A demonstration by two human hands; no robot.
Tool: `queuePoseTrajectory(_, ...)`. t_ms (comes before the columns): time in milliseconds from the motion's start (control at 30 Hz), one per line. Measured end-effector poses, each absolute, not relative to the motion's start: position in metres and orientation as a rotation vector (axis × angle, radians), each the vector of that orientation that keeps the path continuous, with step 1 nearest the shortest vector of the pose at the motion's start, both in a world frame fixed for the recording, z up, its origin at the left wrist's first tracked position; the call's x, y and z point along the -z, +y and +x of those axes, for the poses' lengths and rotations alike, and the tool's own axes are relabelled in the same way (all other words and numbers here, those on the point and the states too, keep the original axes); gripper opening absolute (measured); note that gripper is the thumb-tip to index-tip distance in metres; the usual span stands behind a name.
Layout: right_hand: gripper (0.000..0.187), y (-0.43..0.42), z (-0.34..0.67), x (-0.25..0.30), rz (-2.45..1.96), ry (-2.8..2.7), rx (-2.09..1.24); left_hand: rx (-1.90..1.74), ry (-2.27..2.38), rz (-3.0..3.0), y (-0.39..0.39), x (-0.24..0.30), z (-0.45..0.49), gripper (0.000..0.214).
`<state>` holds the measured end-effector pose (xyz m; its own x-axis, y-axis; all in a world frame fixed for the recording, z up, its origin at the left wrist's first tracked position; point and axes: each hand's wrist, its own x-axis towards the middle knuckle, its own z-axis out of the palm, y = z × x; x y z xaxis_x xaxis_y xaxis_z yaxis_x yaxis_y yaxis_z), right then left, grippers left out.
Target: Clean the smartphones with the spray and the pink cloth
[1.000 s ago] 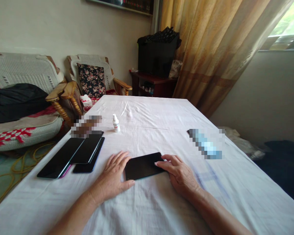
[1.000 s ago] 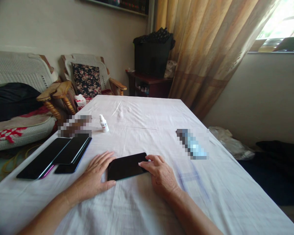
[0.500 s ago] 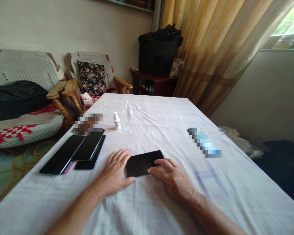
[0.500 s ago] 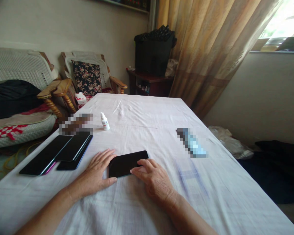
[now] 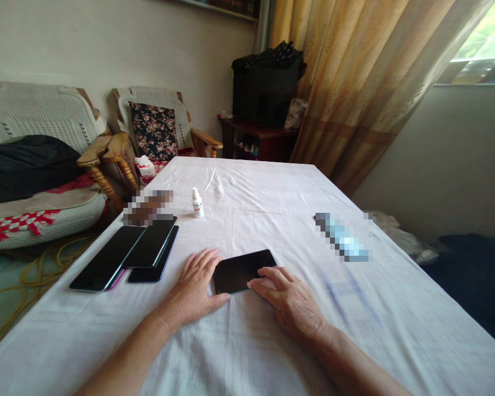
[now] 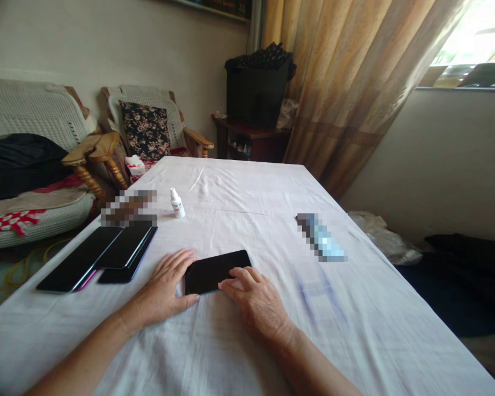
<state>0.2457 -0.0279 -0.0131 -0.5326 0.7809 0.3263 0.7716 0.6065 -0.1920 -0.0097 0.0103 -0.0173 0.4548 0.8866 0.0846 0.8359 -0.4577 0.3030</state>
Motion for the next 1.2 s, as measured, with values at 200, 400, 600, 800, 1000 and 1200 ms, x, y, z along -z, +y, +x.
queuePoseTrajectory(200, 0.057, -0.026, 0.261, 0.018, -1.44, -2.355, 0.096, -0.512, 1.586, 2.447, 0.002, 0.02, 0.002, 0.065)
queuePoseTrajectory(400, 0.056, -0.016, 0.264, 0.026, -1.471, -2.295, 0.123, -0.469, 1.588, 2.409, -0.003, 0.016, 0.006, 0.082)
queuePoseTrajectory(600, 0.058, -0.016, 0.261, 0.029, -1.443, -2.29, 0.175, -0.391, 1.505, 2.399, -0.003, 0.008, 0.001, 0.06)
queuePoseTrajectory(800, 0.061, -0.026, 0.249, 0.023, -1.298, -2.416, 0.086, -0.461, 1.546, 2.405, -0.006, 0.012, 0.005, 0.062)
queuePoseTrajectory(1000, 0.062, -0.014, 0.255, 0.027, -1.532, -2.259, 0.094, -0.316, 1.515, 2.419, -0.004, 0.007, 0.006, 0.069)
queuePoseTrajectory(1200, 0.06, -0.021, 0.252, 0.022, -1.409, -2.311, 0.007, -0.514, 1.479, 2.514, -0.004, 0.027, 0.002, 0.065)
